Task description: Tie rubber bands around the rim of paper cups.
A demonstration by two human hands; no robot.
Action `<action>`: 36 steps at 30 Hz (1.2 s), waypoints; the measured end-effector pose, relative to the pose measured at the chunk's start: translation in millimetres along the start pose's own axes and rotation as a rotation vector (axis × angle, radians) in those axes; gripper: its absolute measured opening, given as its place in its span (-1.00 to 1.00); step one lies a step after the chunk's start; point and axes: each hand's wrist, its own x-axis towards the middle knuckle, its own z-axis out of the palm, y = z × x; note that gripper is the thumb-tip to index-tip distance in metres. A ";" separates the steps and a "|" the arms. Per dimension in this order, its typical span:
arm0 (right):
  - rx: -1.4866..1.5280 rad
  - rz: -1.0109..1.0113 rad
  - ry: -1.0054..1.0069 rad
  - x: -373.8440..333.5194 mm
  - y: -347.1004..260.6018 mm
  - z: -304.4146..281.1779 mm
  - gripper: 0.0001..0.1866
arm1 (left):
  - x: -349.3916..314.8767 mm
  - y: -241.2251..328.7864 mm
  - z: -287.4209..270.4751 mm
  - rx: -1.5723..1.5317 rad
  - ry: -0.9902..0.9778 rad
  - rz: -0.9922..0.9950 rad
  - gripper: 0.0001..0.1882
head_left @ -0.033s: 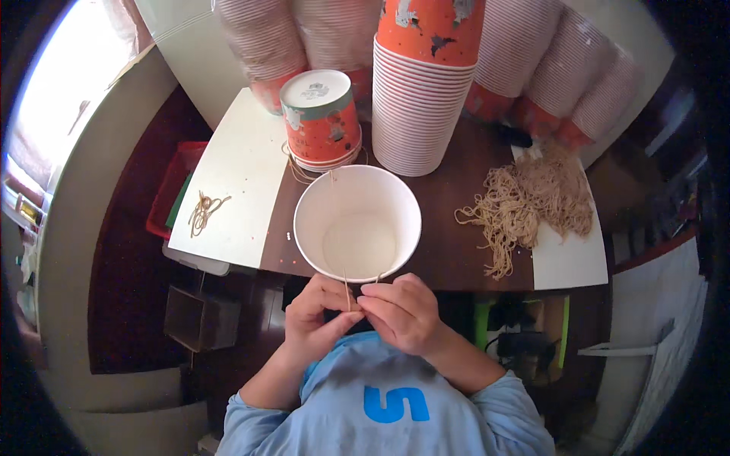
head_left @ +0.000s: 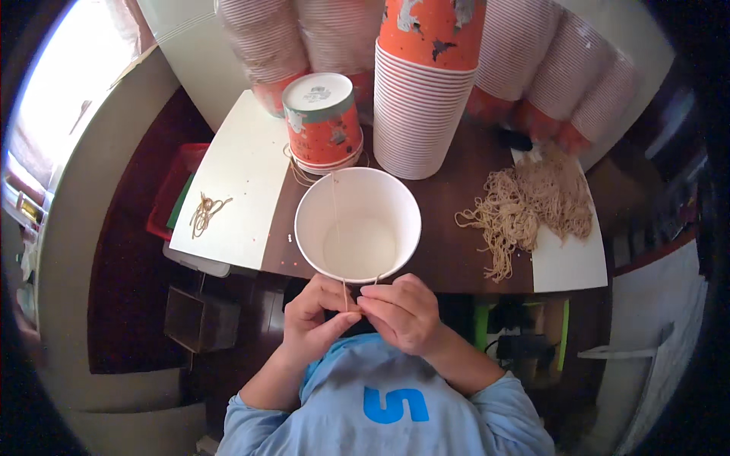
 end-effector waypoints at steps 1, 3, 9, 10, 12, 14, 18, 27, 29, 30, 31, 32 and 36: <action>0.005 -0.017 -0.001 2.8 0.3 -0.8 -0.74 | -0.8 0.3 -2.2 -0.143 0.027 -0.084 -0.89; -0.113 0.008 -0.041 6.1 2.8 -5.5 -0.76 | 2.9 3.3 -9.9 -0.195 0.022 -0.067 -0.90; -0.204 0.106 -0.156 12.1 13.7 -21.2 -0.83 | 16.2 14.7 -17.5 -0.656 -0.049 -0.042 -0.90; -0.205 0.102 -0.214 13.0 12.5 -23.4 -0.83 | 18.5 13.8 -16.0 -0.658 -0.046 -0.028 -0.90; -0.214 0.087 -0.275 20.6 12.2 -31.3 -0.82 | 23.5 7.3 -12.4 -0.903 0.013 -0.148 -0.91; -0.072 0.233 -0.470 37.1 12.4 -41.4 -0.75 | 23.4 -5.3 -19.4 -0.921 -0.014 -0.135 -0.91; -0.288 0.249 -0.328 85.4 40.1 -58.4 -0.50 | 26.5 -13.9 -28.5 -0.702 -0.194 -0.065 -0.91; -0.346 0.288 -0.525 118.5 116.2 -28.0 -0.73 | 22.5 -24.1 -47.4 -0.568 -0.440 -0.070 -0.80; -0.264 0.103 -0.209 114.5 90.7 -27.6 -0.76 | 11.8 -41.3 -68.4 -0.861 -0.130 -0.302 -0.59; -0.229 0.004 -0.052 109.9 83.8 -27.7 -0.74 | 6.7 -44.0 -70.0 -0.728 0.050 -0.353 -0.41; -0.208 0.015 -0.121 104.1 75.3 -30.2 -0.58 | 19.6 -33.1 -57.9 -0.569 0.221 -0.447 -0.32; -0.130 -0.030 -0.189 106.0 66.1 -28.8 -0.47 | 32.9 -20.7 -47.3 -0.398 0.390 -0.534 -0.21; 0.227 0.025 -0.383 119.2 72.7 -23.0 -0.19 | 64.9 -22.4 -87.7 -0.379 0.306 -0.213 0.14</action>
